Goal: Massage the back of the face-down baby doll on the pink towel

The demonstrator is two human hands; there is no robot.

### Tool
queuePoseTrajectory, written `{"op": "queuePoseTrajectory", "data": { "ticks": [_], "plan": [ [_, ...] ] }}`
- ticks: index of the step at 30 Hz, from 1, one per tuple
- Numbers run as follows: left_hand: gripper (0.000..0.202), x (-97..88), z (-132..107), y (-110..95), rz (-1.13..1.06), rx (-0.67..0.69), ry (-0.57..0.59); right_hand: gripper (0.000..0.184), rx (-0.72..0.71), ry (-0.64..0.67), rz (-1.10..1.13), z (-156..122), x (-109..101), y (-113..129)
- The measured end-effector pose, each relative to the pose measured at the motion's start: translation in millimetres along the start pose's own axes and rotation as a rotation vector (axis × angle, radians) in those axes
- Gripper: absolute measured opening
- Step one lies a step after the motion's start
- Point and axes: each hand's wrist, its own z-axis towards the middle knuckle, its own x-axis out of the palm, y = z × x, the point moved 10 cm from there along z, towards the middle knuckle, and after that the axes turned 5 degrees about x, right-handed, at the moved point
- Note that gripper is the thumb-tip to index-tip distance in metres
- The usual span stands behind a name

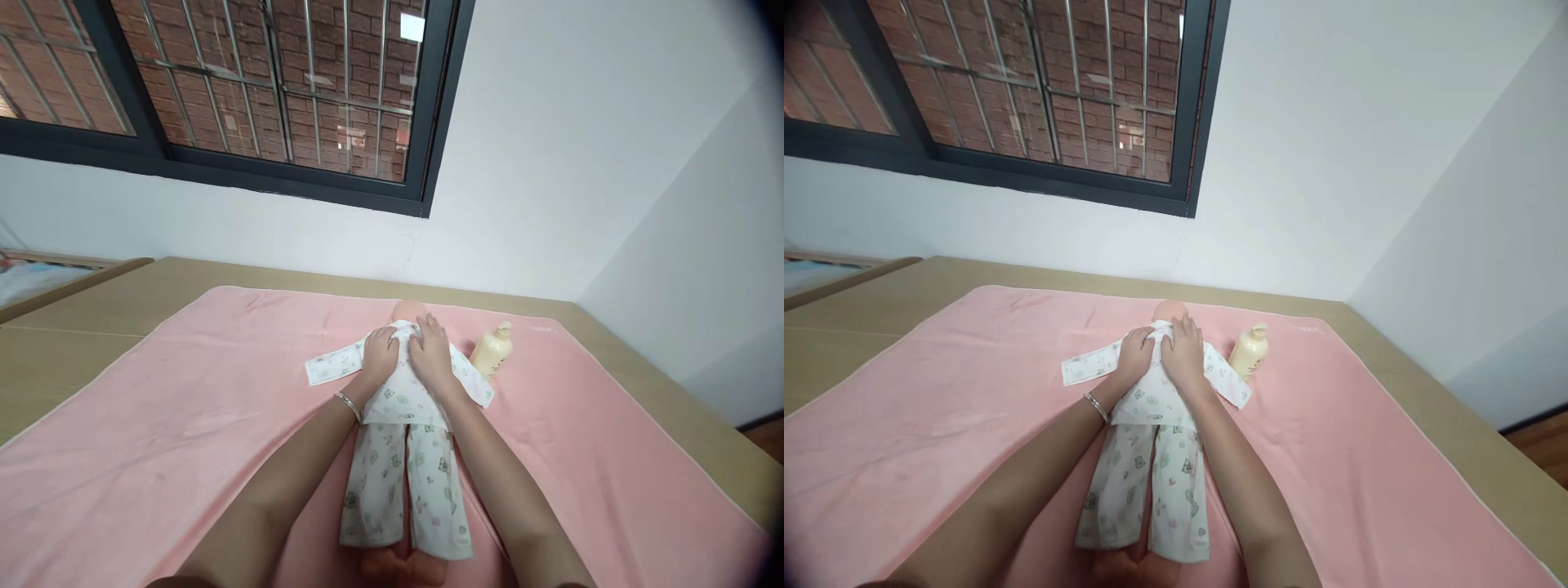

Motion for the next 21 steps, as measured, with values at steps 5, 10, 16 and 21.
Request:
{"op": "queuePoseTrajectory", "data": {
  "ticks": [5,10,16,21],
  "plan": [
    [0.039,1.3,1.7,0.7,0.033,-0.009,0.023,0.048,-0.026,0.143,-0.098,2.2,29.3,-5.0],
    [0.041,0.9,4.6,-7.8,0.117,-0.009,0.082,0.047,0.016,0.341,-0.204,-1.8,0.7,-10.6],
    [0.048,13.4,-13.7,-47.7,0.281,0.014,0.2,0.053,-0.019,0.2,0.122,-20.4,-124.2,-10.7],
    [0.061,31.8,-30.9,-96.9,0.09,0.002,0.36,0.055,0.194,0.028,0.182,-19.2,-184.1,-74.3]
  ]
}}
